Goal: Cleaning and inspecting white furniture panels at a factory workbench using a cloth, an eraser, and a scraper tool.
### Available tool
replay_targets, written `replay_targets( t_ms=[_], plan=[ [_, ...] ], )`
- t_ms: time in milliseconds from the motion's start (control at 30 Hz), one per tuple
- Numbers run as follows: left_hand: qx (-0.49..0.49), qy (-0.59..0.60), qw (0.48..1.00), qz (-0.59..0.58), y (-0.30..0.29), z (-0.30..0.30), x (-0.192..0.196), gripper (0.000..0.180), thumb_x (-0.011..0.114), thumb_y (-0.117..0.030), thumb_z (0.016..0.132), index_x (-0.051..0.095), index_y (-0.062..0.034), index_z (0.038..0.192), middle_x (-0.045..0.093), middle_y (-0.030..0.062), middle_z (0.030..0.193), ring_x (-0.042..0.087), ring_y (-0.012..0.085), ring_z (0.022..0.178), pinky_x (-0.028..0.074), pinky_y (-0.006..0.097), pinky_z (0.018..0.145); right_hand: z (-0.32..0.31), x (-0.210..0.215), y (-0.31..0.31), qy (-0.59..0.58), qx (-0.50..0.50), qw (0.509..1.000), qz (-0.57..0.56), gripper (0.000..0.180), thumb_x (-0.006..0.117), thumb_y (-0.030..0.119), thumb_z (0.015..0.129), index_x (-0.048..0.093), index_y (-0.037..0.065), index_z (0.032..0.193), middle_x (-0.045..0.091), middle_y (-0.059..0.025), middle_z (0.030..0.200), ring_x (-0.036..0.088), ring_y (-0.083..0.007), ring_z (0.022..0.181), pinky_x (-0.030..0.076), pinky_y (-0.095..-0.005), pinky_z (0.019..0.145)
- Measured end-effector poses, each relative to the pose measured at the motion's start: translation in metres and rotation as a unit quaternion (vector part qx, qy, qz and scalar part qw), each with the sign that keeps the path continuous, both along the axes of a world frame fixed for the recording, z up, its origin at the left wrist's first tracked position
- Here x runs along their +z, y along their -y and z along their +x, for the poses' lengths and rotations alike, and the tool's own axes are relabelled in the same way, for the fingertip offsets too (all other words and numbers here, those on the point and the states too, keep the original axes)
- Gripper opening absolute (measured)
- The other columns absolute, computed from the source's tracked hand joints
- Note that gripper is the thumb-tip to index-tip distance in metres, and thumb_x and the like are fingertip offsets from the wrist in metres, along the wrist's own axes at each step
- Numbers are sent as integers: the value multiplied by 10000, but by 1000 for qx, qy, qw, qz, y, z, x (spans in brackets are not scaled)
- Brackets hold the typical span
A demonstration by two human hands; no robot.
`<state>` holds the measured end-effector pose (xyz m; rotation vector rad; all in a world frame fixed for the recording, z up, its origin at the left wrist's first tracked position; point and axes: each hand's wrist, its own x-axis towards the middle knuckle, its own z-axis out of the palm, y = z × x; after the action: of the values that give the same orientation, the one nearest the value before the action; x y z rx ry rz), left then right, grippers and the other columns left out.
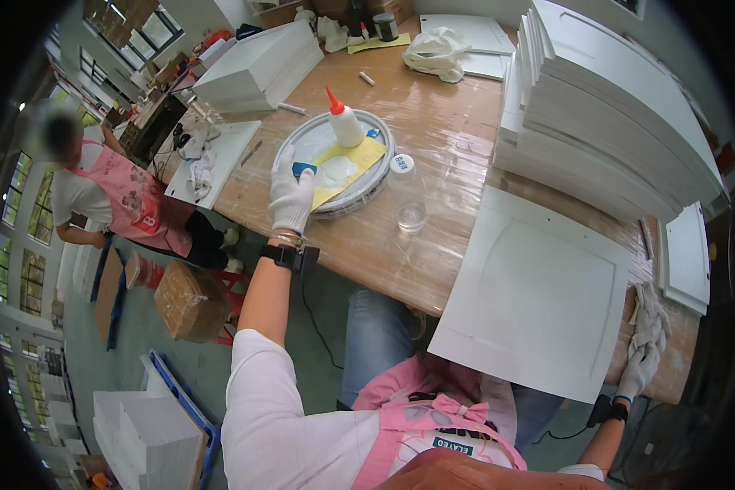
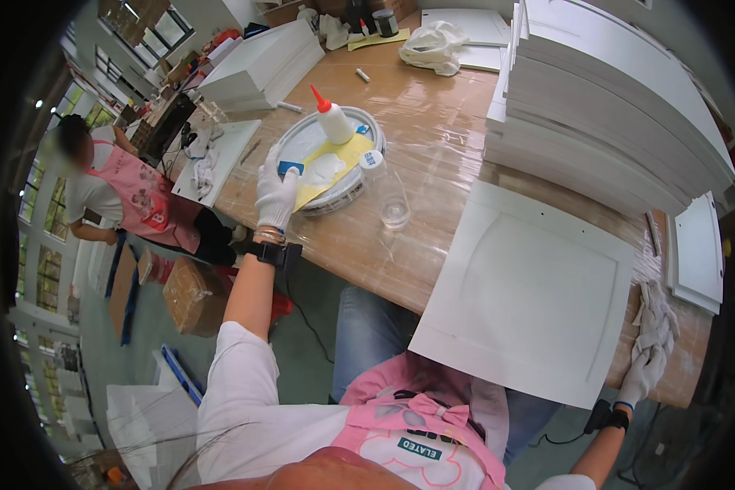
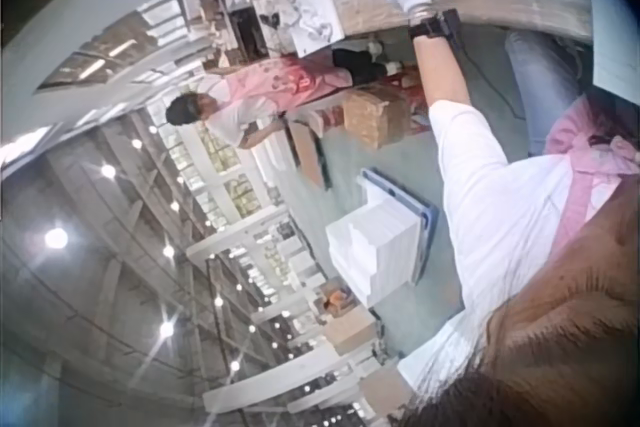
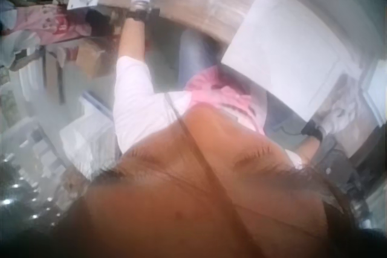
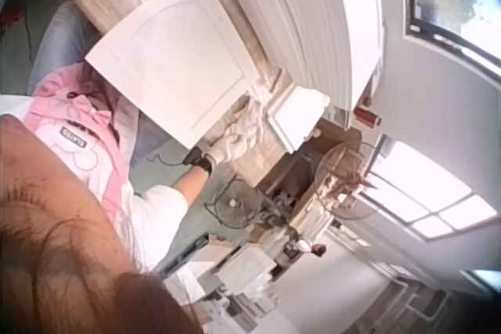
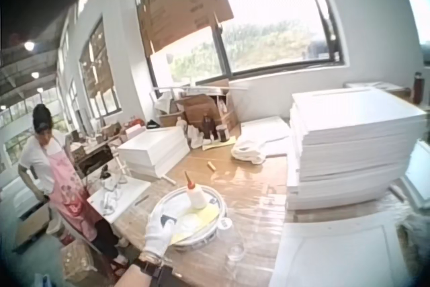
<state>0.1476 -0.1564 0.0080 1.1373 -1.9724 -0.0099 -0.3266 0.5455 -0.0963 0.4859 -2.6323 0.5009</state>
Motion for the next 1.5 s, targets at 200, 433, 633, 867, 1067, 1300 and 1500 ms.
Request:
replay_targets(
  t_ms=[200, 433, 633, 867, 1067, 1300, 1500],
  plan=[
    [-342, -555, 589, 479, -96, 34, -17, 365, 486, -154, 1058, 461, -20, 1397, 638, 250, 1186, 710, 308, 944, 629, 400, 843, -3, 0, -8, 24, -2, 1000, -4, 306, 571, 111, 947, 640, -20, 1215, 619, -202, 1252, 571, -356, 1190, 428, -404, 1048],
    [-422, -565, 349, 617, -204, 35, -4, 480, 460, -276, 1071, 390, -29, 1475, 609, 285, 1241, 698, 322, 992, 620, 412, 864, -32, 23, -69, 136, 34, 940, -310, 365, 541, 113, 984, 586, -36, 1315, 589, -172, 1344, 541, -279, 1268, 408, -365, 1093],
    [-437, -487, 249, 714, -254, 5, -18, 514, 475, -331, 1062, 412, -15, 1462, 649, 248, 1191, 707, 284, 937, 619, 395, 821, 104, 132, 66, 36, 175, 960, -216, 258, 574, 66, 974, 652, -30, 1201, 669, -150, 1190, 594, -238, 1164, 442, -341, 1038],
    [-433, -344, 137, 822, -318, -17, -30, 473, 525, -363, 1039, 537, 13, 1324, 688, 199, 1097, 706, 230, 841, 621, 348, 722, 282, 134, 212, 369, 526, 753, -140, 471, 593, 97, 942, 517, -16, 1393, 631, -183, 1186, 642, -259, 1074, 499, -350, 962],
    [-353, -324, 189, 857, -343, -1, -46, 415, 506, -362, 1048, 568, -7, 1254, 707, 126, 999, 694, 174, 757, 584, 290, 630, 317, 102, 215, 598, 492, 609, -176, 504, 580, 73, 940, 465, -23, 1422, 570, -197, 1282, 603, -243, 1140, 480, -366, 1000],
    [-356, -221, 206, 884, -344, -4, -49, 403, 496, -380, 1044, 603, -18, 1183, 689, 101, 894, 657, 148, 687, 551, 258, 565, 327, 83, 203, 654, 410, 562, -298, 428, 569, 56, 967, 476, -18, 1378, 572, -128, 1308, 564, -204, 1187, 468, -361, 1018],
    [-335, -201, 352, 850, -330, 10, -53, 393, 462, -332, 1061, 588, 12, 1204, 669, 113, 935, 619, 149, 695, 527, 267, 578, 286, 105, 200, 705, 233, 567, -356, 426, 570, 9, 939, 485, 6, 1356, 641, -152, 1157, 661, -213, 1024, 548, -308, 828]
  ],
)
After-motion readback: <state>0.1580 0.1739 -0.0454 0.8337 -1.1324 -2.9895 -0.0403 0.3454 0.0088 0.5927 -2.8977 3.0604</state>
